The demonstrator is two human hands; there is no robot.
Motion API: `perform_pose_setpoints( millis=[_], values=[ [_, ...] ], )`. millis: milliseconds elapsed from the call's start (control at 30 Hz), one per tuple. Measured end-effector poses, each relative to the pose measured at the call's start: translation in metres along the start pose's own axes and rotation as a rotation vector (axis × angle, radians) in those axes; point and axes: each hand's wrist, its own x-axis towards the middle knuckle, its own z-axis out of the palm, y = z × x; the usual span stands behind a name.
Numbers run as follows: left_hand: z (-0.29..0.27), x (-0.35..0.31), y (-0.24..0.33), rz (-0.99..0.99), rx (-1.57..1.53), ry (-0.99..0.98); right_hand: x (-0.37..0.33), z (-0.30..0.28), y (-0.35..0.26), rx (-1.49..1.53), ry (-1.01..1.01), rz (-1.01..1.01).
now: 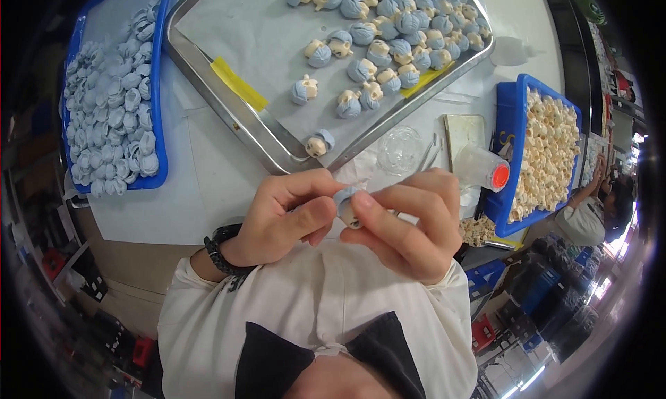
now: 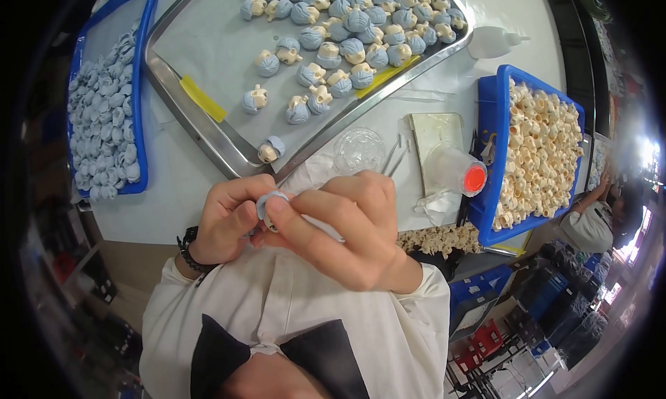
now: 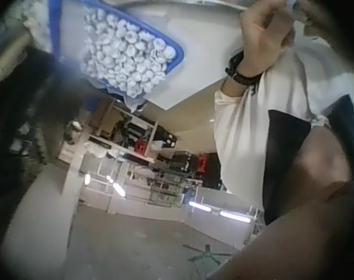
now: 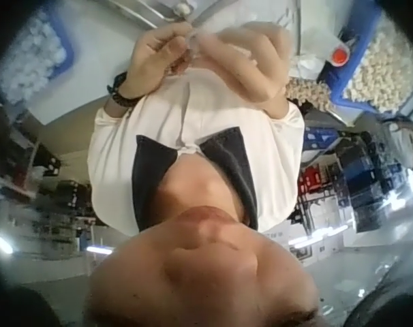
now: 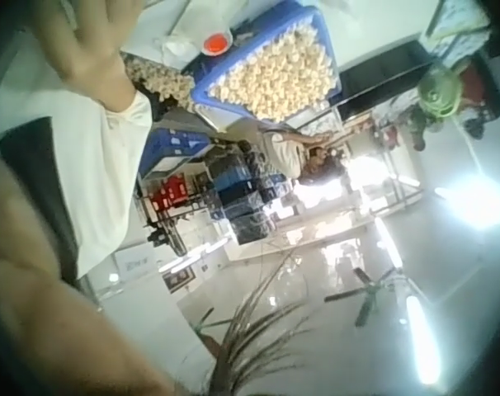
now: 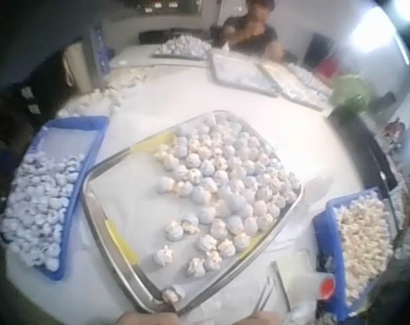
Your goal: The person assembles small plastic toy figurines by hand, attaching toy heads to toy bodies from trays.
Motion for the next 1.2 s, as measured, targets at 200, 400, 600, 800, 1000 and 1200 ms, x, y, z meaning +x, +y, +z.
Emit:
perform_pose_setpoints(
  millis=[200,400,600,800,1000,1200],
  values=[
    [0.003,-0.002,0.003,-0.029,-0.012,-0.083,0.007,0.013,-0.004,-0.157,0.034,0.002],
    [0.007,-0.002,0.009,-0.098,-0.055,-0.119,0.027,0.006,0.019,-0.152,0.037,0.016],
    [0.002,-0.012,0.010,-0.058,-0.116,-0.144,0.109,0.060,0.048,-0.409,-0.097,0.015],
    [0.000,-0.014,0.012,-0.029,-0.126,-0.132,0.108,0.074,0.044,-0.530,-0.190,0.043],
    [-0.002,-0.017,0.017,-0.045,-0.133,-0.138,0.065,0.047,0.036,-0.382,-0.217,0.083],
    [-0.001,-0.017,0.013,-0.030,-0.145,-0.137,0.059,0.054,0.039,-0.359,-0.162,0.082]
  ],
)
